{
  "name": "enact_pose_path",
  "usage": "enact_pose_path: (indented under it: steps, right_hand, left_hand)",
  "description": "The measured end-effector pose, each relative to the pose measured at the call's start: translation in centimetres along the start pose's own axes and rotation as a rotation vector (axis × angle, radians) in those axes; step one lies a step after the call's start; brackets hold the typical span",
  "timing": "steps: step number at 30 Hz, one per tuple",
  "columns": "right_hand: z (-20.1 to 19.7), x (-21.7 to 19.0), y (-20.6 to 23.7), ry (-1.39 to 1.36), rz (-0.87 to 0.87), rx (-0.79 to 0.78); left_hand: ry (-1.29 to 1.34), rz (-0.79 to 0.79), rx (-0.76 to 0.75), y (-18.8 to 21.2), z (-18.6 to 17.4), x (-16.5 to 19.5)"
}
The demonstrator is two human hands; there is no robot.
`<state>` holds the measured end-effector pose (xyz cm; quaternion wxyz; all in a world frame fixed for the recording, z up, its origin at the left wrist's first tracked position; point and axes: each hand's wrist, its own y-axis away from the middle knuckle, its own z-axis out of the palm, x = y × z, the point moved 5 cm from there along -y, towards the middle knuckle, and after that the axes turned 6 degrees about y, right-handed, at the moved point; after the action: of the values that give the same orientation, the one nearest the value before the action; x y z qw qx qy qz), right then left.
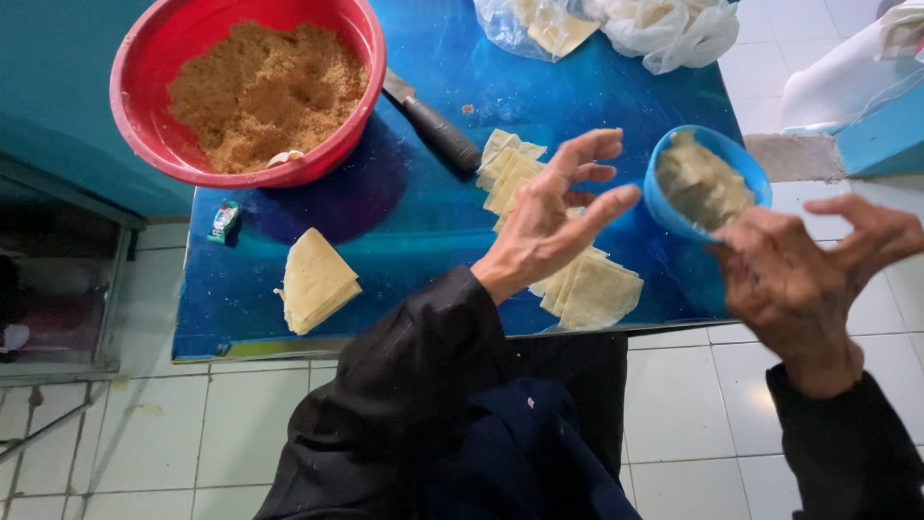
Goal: The person sits at a blue table and folds thin round crepe sheets into triangular pieces one at a time, stacking the folded pieces in a long overlapping row on the table. They briefly handle a knife, open a small packet, scoop filling from a blue bowl, and press the finished stack flat with both hands.
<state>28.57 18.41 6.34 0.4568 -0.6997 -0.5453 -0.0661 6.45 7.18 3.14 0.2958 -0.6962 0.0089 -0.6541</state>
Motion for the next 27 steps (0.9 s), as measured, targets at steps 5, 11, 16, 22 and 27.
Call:
enact_pose_path:
  steps: [5, 11, 16, 22, 27]
  right_hand:
    - [-3.1, -1.1, 3.3, -0.112, 0.011, -0.071]
    - [-8.1, -3.3, 5.5, -0.257, 0.015, 0.115]
    - [-9.8, -4.4, 5.1, -0.3, 0.149, -0.146]
    - [-11.0, -4.2, 3.0, -0.063, -0.053, -0.193]
    - [-10.5, -5.0, 2.5, -0.008, -0.093, -0.253]
  left_hand:
    - [0.348, -0.188, 0.014, 1.1, 0.9, 0.6]
    - [0.91, -0.547, -0.142, 6.3, 4.9, 2.1]
    - [0.897, -0.521, -0.143, 8.1, 6.1, 2.3]
    - [0.568, -0.291, -0.091, 8.8, 6.6, 2.6]
    - [0.302, -0.214, -0.045, 8.7, 7.2, 3.0]
